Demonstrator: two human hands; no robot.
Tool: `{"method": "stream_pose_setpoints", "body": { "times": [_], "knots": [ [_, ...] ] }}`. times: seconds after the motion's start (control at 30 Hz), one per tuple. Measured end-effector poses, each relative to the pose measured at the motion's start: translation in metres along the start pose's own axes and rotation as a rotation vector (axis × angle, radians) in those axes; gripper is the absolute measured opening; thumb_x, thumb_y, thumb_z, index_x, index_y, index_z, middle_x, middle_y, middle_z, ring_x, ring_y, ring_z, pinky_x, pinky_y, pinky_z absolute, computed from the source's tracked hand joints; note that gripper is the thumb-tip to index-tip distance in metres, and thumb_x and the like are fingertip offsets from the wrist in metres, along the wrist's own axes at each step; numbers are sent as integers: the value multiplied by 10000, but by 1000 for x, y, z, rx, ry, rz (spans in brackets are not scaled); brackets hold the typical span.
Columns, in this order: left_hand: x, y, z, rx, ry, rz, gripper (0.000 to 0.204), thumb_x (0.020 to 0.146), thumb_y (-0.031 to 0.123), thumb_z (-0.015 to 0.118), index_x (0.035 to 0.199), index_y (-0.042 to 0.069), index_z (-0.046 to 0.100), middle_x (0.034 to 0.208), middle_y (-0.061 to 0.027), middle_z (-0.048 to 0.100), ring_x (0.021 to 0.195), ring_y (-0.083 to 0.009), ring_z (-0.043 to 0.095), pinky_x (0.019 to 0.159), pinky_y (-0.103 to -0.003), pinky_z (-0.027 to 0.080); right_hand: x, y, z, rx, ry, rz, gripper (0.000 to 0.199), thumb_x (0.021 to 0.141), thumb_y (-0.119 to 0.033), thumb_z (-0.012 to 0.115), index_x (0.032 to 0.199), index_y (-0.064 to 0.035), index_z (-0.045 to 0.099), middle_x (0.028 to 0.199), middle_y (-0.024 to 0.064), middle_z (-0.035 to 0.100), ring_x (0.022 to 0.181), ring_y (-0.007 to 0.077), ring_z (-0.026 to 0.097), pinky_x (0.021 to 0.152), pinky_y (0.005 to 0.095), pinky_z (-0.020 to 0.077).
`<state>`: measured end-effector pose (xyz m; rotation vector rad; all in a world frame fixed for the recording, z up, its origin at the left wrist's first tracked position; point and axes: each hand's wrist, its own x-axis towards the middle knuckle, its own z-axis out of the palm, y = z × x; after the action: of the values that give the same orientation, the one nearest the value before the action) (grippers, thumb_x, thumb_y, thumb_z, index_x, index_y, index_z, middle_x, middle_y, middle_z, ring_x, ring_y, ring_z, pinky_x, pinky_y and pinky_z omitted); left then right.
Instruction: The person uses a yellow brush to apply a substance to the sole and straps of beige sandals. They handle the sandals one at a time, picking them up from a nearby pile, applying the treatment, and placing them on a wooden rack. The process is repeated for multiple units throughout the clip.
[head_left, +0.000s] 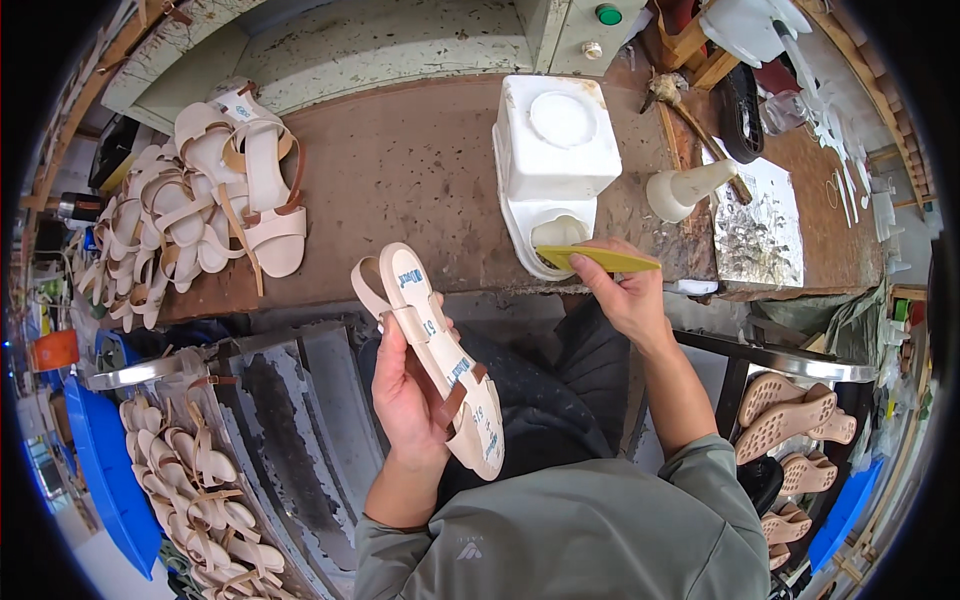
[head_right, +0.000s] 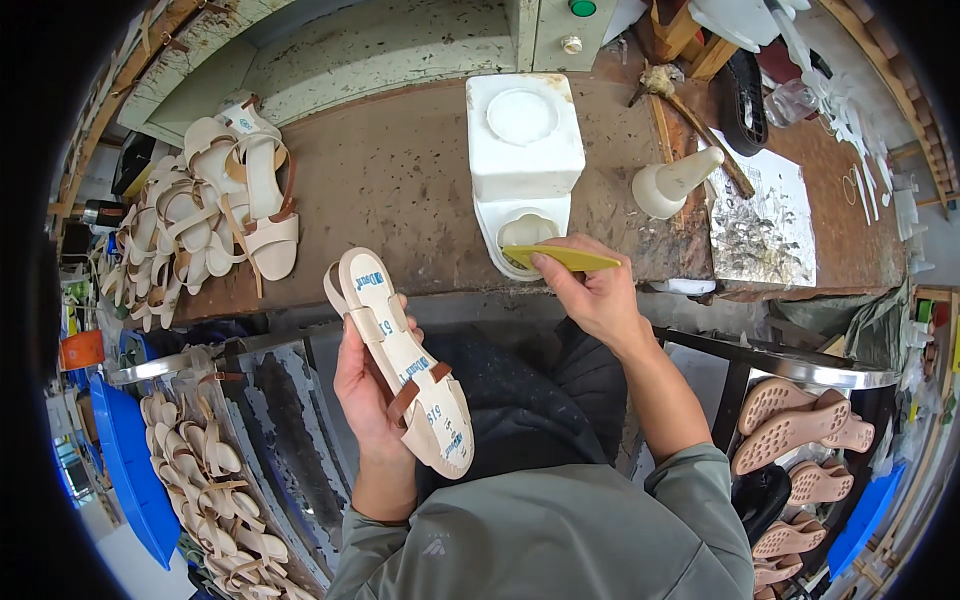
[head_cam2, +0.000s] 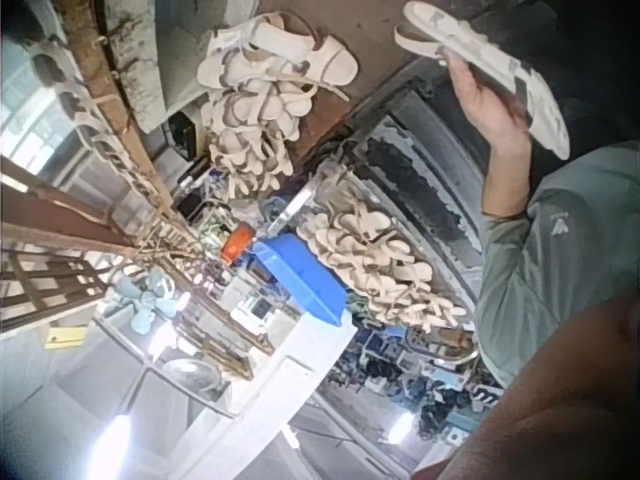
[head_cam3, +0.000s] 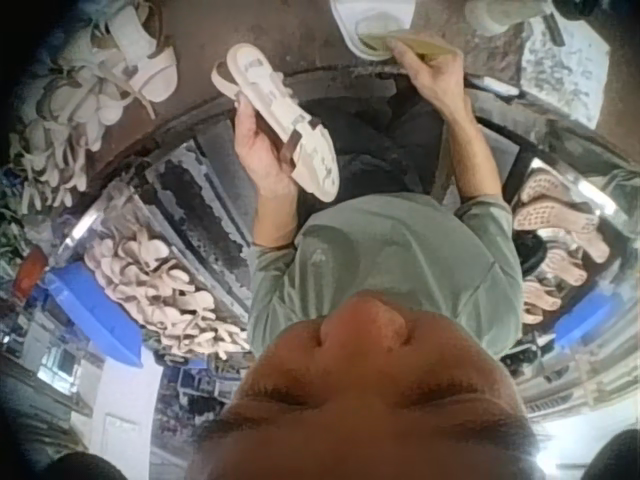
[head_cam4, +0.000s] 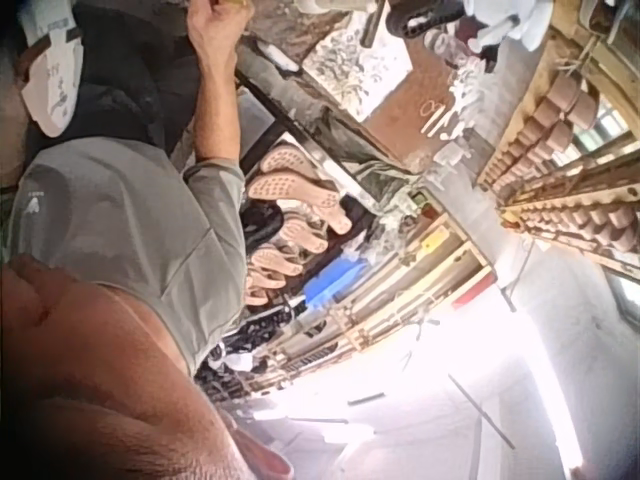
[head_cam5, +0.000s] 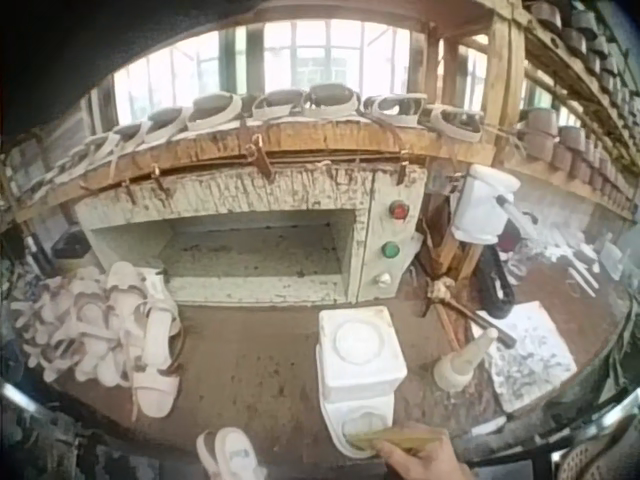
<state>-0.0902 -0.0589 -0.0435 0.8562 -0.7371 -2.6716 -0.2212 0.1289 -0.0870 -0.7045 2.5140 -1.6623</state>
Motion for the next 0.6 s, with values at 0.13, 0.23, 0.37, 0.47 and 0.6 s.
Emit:
{"method": "stream_pose_setpoints", "body": {
  "times": [0.13, 0.23, 0.37, 0.47, 0.6],
  "knots": [
    [-2, 0, 1, -90, -118, -37, 411, 954, 326, 380, 1231, 31, 452, 1032, -117, 574, 844, -178, 582, 711, -324, 526, -1, -1, -5, 333, 50, 303, 134, 824, -94, 638, 875, 30, 649, 724, 51, 625, 571, 89, 549, 519, 208, 430],
    [-9, 1, 5, -201, -196, -68, 413, 957, 304, 377, 1261, 28, 422, 1113, -154, 567, 903, -211, 582, 797, -316, 506, -7, -7, -7, 399, 44, 352, 150, 822, -98, 645, 860, 47, 639, 714, 58, 626, 552, 89, 550, 503, 197, 427],
    [-25, 3, 17, -249, -247, -93, 418, 961, 306, 365, 1277, 36, 408, 1150, -146, 547, 944, -214, 570, 803, -345, 511, -28, -63, -9, 691, 51, 202, 128, 801, -72, 645, 829, 51, 627, 697, 89, 631, 558, 125, 565, 507, 230, 432],
    [-44, 8, 39, -34, -132, -126, 454, 963, 412, 314, 1179, 43, 469, 877, -47, 559, 642, -141, 581, 541, -295, 503, -40, -86, 3, 630, 15, -188, 138, 785, -76, 650, 847, 44, 621, 756, 135, 646, 618, 184, 581, 564, 285, 458],
    [-65, 13, 43, -100, -189, -153, 457, 963, 405, 320, 1190, 34, 461, 862, -56, 563, 626, -148, 576, 551, -292, 503, -47, -103, 8, 574, -16, -309, 136, 764, -37, 658, 863, 47, 616, 772, 143, 650, 648, 203, 597, 601, 292, 479]
  ]
}}
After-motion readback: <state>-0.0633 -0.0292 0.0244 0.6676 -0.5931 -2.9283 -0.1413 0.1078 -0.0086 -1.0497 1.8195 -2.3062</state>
